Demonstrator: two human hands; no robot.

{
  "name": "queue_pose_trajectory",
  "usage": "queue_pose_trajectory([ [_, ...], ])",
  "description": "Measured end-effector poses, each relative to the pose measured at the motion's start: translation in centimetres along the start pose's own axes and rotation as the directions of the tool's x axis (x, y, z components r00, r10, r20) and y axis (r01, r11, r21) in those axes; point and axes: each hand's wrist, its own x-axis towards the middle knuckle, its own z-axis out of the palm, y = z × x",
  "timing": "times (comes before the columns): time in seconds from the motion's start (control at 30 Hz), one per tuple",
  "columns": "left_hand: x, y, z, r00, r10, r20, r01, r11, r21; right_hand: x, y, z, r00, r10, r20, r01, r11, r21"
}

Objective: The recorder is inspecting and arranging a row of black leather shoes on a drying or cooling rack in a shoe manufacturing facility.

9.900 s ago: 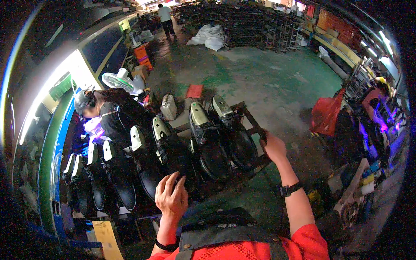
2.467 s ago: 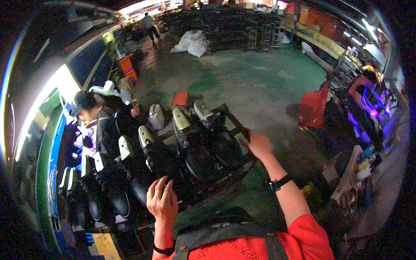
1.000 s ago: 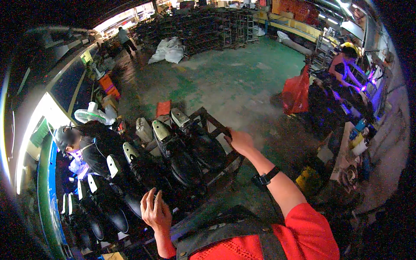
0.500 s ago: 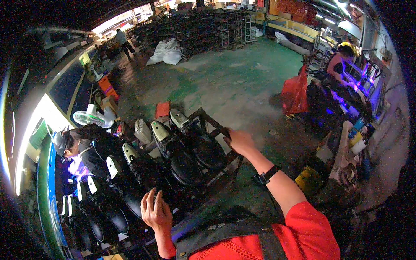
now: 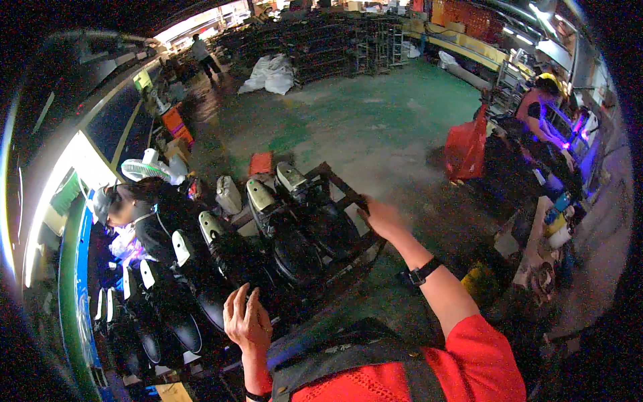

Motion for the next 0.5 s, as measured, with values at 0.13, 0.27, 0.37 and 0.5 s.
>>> queue_pose_trajectory([
  [0.13, 0.4, 0.1, -0.2, 0.999, 0.029, -0.040, -0.030, 0.999, -0.016, 0.3, 0.4, 0.4, 0.999, -0.038, -0.035, 0.034, 0.995, -0.099],
  [0.27, 2.0, 1.1, -2.3, 1.000, 0.007, -0.012, -0.009, 0.988, -0.157, 0.5, 1.1, 0.9, 0.997, -0.052, -0.056, 0.046, 0.994, -0.103],
  [0.37, 2.8, 2.3, -5.7, 0.979, 0.077, -0.188, -0.115, 0.974, -0.197, 0.7, 1.5, 1.1, 0.997, -0.058, -0.059, 0.052, 0.994, -0.095],
  [0.5, 4.7, 3.2, -10.4, 0.605, 0.246, -0.758, -0.552, 0.815, -0.176, 0.8, 1.7, 1.4, 0.997, -0.050, -0.057, 0.045, 0.994, -0.099],
])
